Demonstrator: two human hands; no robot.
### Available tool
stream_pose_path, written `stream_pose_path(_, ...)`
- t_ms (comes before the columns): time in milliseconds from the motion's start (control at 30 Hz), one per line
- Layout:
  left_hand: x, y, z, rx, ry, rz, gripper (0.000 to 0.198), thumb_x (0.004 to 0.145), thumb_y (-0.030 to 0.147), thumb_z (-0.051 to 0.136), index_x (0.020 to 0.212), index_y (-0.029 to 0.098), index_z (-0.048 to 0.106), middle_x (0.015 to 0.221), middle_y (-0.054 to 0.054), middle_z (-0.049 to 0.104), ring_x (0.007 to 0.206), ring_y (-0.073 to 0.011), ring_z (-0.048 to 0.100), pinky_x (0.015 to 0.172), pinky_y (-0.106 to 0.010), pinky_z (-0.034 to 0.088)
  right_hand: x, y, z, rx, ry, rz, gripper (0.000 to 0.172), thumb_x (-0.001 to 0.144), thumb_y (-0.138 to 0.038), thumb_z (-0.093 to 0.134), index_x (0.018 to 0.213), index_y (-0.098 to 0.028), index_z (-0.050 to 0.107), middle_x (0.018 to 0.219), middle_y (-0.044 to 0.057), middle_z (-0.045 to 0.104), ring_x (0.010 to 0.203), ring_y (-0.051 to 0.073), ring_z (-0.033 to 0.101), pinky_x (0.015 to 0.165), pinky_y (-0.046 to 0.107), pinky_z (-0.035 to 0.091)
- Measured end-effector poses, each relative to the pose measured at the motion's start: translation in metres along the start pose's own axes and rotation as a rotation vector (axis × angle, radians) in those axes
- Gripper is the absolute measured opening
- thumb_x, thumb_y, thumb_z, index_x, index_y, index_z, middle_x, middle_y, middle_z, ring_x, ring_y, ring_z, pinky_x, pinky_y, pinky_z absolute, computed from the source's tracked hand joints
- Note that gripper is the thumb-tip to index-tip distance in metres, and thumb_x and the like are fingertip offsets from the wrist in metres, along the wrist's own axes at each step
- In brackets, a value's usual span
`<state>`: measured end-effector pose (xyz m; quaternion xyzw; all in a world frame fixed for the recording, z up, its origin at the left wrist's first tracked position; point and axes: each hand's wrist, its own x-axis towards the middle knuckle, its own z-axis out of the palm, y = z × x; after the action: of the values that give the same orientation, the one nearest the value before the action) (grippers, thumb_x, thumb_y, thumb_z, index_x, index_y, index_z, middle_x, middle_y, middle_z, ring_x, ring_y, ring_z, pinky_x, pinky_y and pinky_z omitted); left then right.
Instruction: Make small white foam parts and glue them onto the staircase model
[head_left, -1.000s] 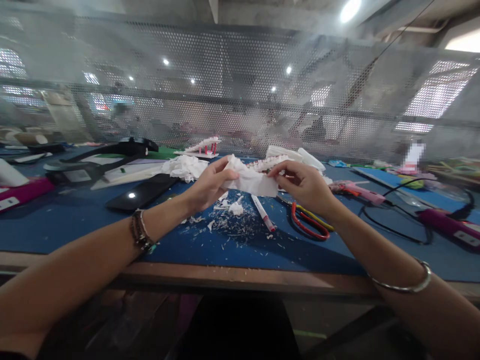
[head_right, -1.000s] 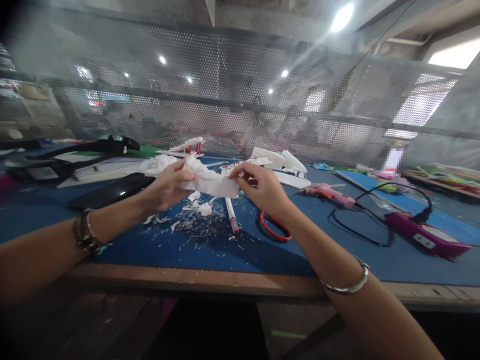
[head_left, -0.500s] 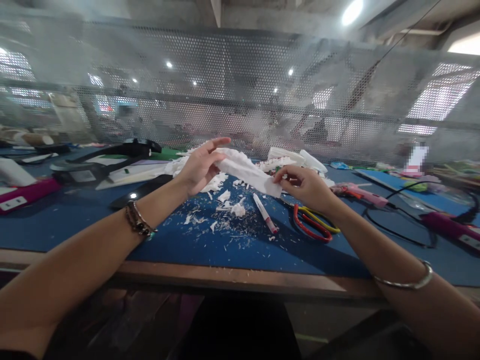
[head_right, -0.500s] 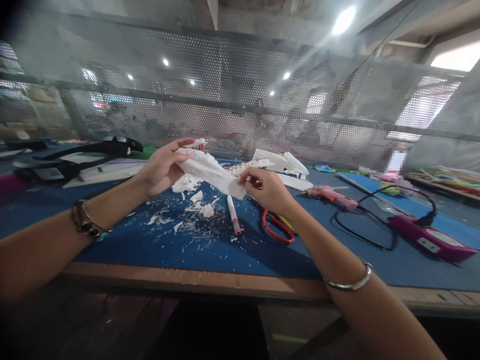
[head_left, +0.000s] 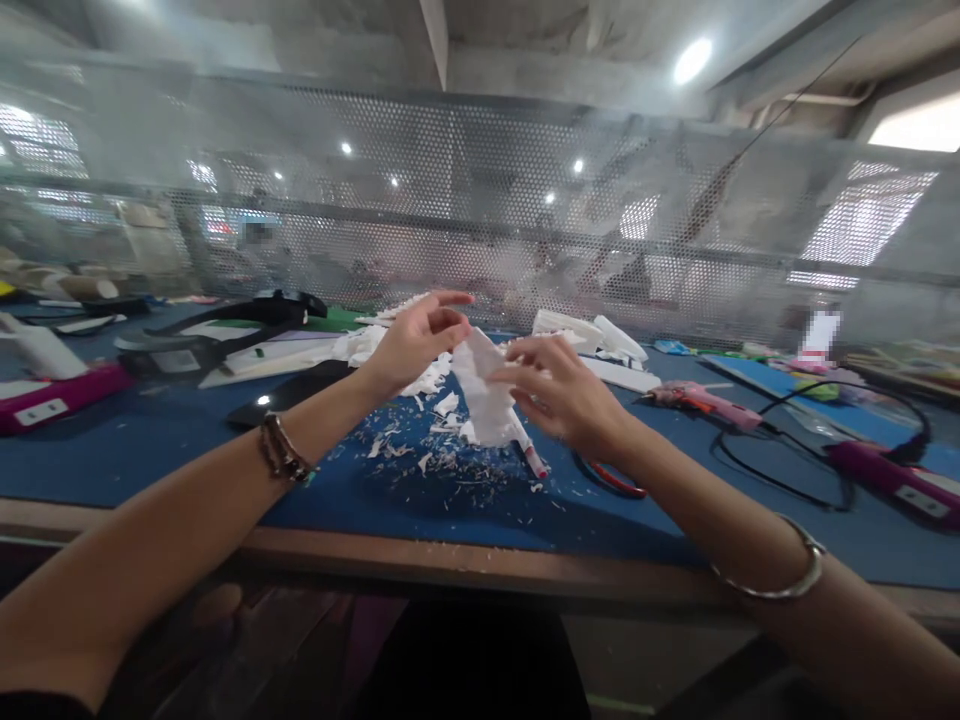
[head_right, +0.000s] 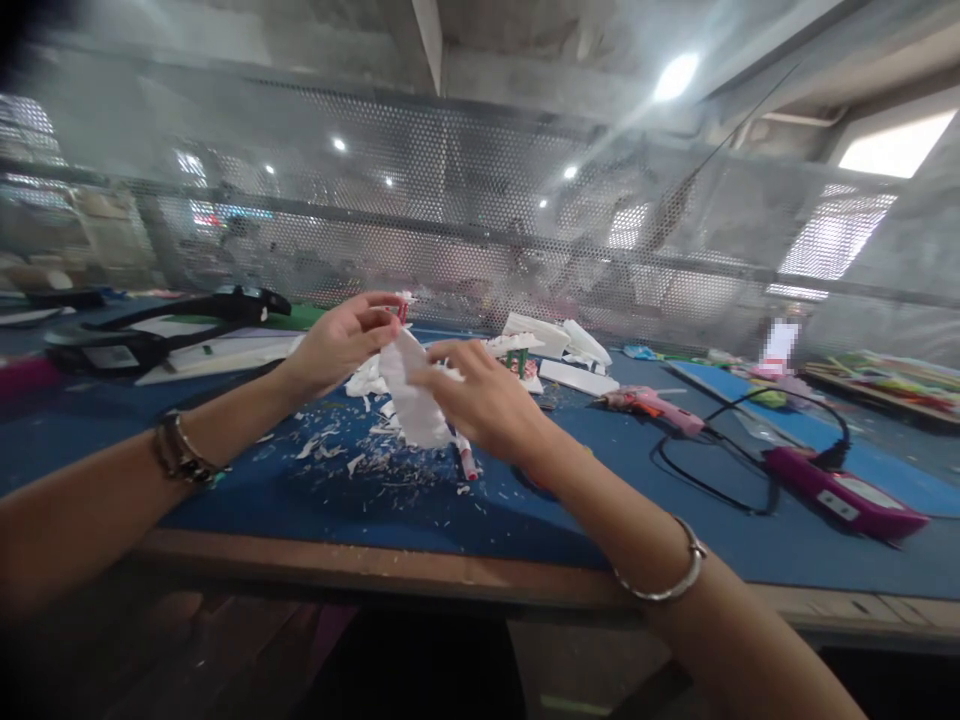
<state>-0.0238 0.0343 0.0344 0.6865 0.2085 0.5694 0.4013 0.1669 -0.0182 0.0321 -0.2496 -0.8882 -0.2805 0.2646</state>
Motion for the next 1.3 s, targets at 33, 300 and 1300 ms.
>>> stream_pose_path(33, -0.001, 0.002, 0.002, 0.041, -0.025, 0.019, 0.027, 0.071, 0.011, 0.056, 0.098, 0.015, 0.052, 0.070, 0.002, 0.053, 0.063, -0.0059, 0.051, 0.058, -0.017, 0.040, 0.004, -0.005, -0.002, -0.106, -0.051, -0.147, 0.027, 0.083, -0.012, 0.039, 0.106, -0.023, 0.049, 0.109, 0.006, 0.049, 0.092, 0.018, 0.044, 0.073, 0.031, 0.040)
stream_pose_path(300, -0.005, 0.019, 0.015, 0.180, -0.052, -0.004, 0.029, 0.071, 0.018, 0.055, 0.099, 0.013, 0.048, 0.076, -0.001, 0.054, 0.070, -0.0099, 0.053, 0.065, -0.023, 0.043, 0.036, -0.012, 0.002, -0.498, -0.189, -0.357, 0.028, 0.086, -0.006, 0.033, 0.078, -0.015, 0.059, 0.083, 0.005, 0.061, 0.076, 0.015, 0.049, 0.056, 0.028, 0.030)
stream_pose_path(1300, -0.105, 0.010, -0.028, 1.176, -0.669, 0.242, 0.025, 0.086, 0.021, 0.039, 0.080, 0.016, 0.063, 0.082, -0.005, 0.063, 0.073, -0.0174, 0.058, 0.064, -0.026, 0.042, -0.034, -0.026, -0.002, 0.041, -0.485, -0.216, 0.031, 0.088, -0.015, 0.029, 0.073, -0.016, 0.056, 0.068, 0.003, 0.058, 0.059, 0.013, 0.050, 0.053, 0.025, 0.033)
